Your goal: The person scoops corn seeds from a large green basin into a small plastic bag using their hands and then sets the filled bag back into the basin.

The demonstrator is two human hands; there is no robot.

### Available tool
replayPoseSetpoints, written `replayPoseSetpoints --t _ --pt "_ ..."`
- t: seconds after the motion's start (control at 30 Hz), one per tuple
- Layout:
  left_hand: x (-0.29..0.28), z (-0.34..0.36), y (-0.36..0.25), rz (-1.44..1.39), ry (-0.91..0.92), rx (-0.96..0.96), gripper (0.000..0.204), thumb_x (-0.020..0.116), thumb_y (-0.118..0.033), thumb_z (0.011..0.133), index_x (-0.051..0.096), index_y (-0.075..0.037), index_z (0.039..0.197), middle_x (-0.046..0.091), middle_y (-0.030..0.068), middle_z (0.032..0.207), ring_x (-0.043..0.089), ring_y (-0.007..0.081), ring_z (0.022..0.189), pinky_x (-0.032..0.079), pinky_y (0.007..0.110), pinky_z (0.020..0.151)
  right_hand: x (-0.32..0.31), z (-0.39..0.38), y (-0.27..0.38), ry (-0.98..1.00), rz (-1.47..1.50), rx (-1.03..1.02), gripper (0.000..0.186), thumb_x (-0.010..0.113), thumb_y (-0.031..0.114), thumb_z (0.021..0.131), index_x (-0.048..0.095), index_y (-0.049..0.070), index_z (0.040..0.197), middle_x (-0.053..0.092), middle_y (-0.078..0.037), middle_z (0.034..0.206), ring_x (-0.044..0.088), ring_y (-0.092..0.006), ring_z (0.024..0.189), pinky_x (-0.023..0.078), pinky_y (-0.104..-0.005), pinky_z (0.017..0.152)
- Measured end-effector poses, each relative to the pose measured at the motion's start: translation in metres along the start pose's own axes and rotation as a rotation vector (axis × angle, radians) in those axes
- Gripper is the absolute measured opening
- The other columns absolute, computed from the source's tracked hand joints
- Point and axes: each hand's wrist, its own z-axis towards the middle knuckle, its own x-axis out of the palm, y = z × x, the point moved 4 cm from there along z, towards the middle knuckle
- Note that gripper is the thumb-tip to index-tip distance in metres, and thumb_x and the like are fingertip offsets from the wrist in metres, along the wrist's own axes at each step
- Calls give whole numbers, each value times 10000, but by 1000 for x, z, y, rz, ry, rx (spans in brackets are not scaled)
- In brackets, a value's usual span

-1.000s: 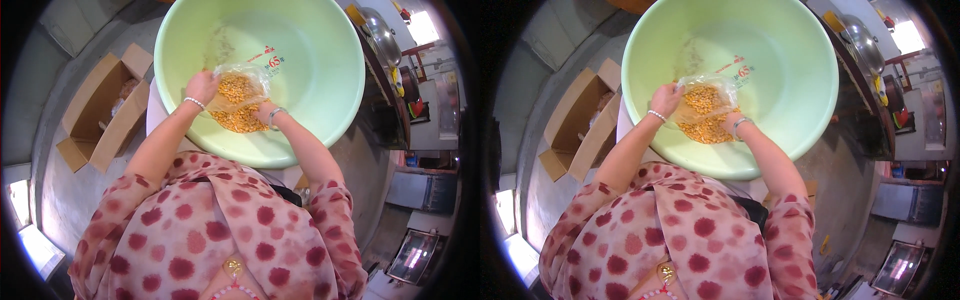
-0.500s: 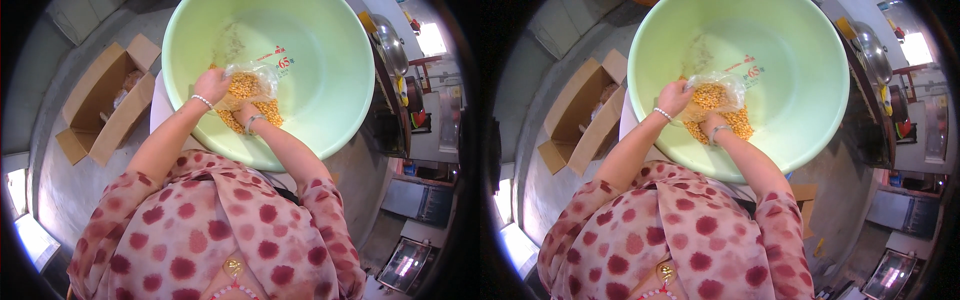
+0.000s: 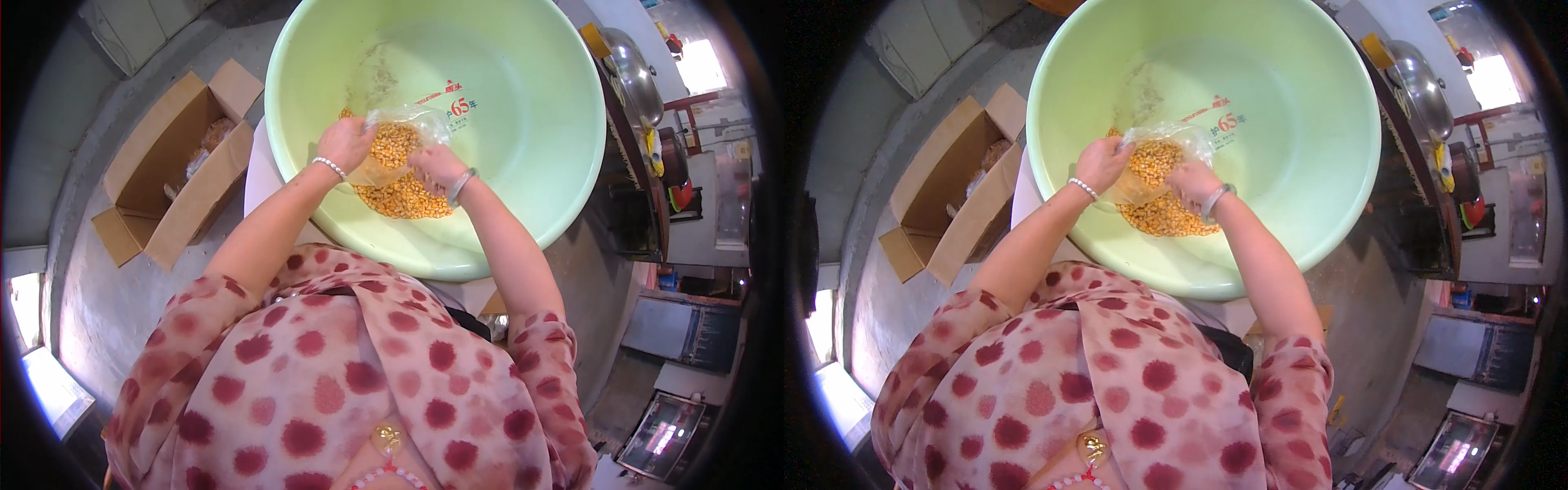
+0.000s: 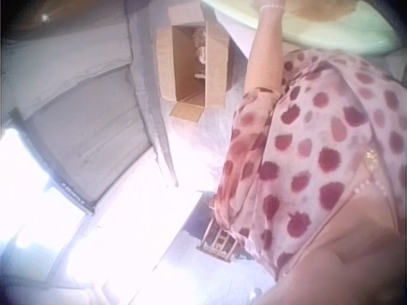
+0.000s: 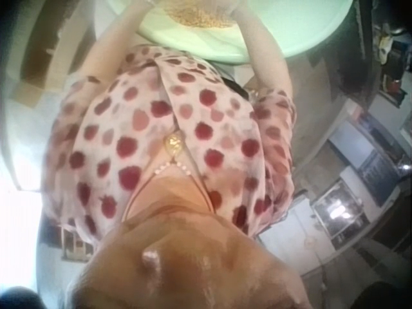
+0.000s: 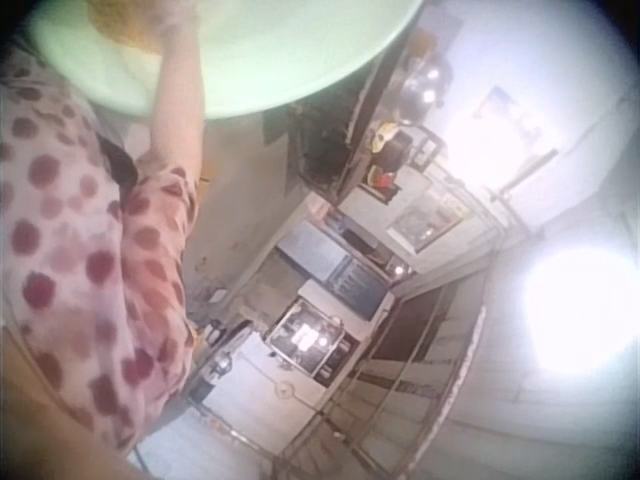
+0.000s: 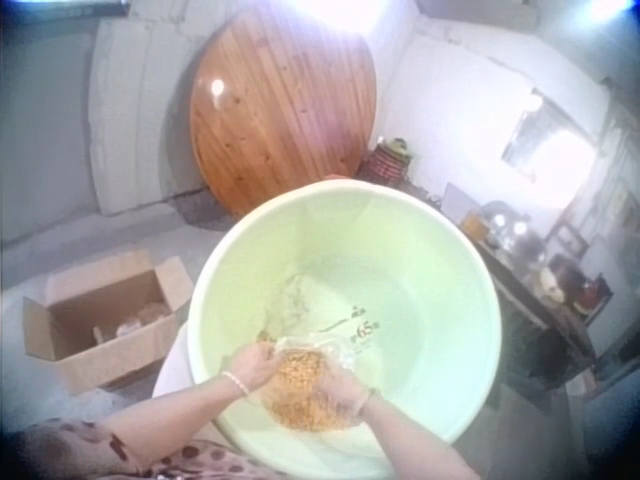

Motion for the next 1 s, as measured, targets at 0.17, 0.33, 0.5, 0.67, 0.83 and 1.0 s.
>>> replayPoseSetpoints --t 0.17,0.33,0.5,0.67,0.83,1.0 --pt "5 0 2 -22 -27 50 272 514 -288 765 574 -28 714 553 161 616 539 313 588 424 381 559 -2 31 14 -105 484 248 108 530 168 774 494 70 749 471 -18 588 380 -82 404 298 -230 345" --pt "6 -3 -2 -77 -4 44 262 508 -283 775 574 -35 729 555 154 621 538 308 585 424 379 559 4 74 -12 -271 576 356 145 578 187 765 526 62 817 516 -58 671 446 -132 469 350 -263 370" --pt "3 -3 1 -57 20 4 262 497 -296 786 574 -48 752 563 142 636 540 301 601 427 372 567 4 67 4 -391 499 321 129 512 93 776 548 1 860 544 -132 837 529 -254 686 457 -363 459" --pt "4 -3 -3 -46 0 36 264 490 -297 789 574 -50 751 561 143 635 540 299 602 426 370 566 -20 58 -16 -384 337 187 160 467 7 750 561 -20 876 566 -123 815 560 -206 652 477 -320 462" --pt "0 -2 0 -42 14 -13 265 453 -281 788 590 -59 747 570 156 672 543 319 645 432 400 598 -35 17 -2 -326 115 50 210 427 -18 716 593 -17 844 598 -126 730 620 -205 574 468 -309 407" --pt "2 -1 -2 -55 -7 18 253 463 -268 780 585 -51 735 569 161 676 544 321 647 432 401 599 -48 6 -56 -253 -275 197 172 464 34 733 610 -5 815 604 -167 759 617 -199 563 487 -291 510"
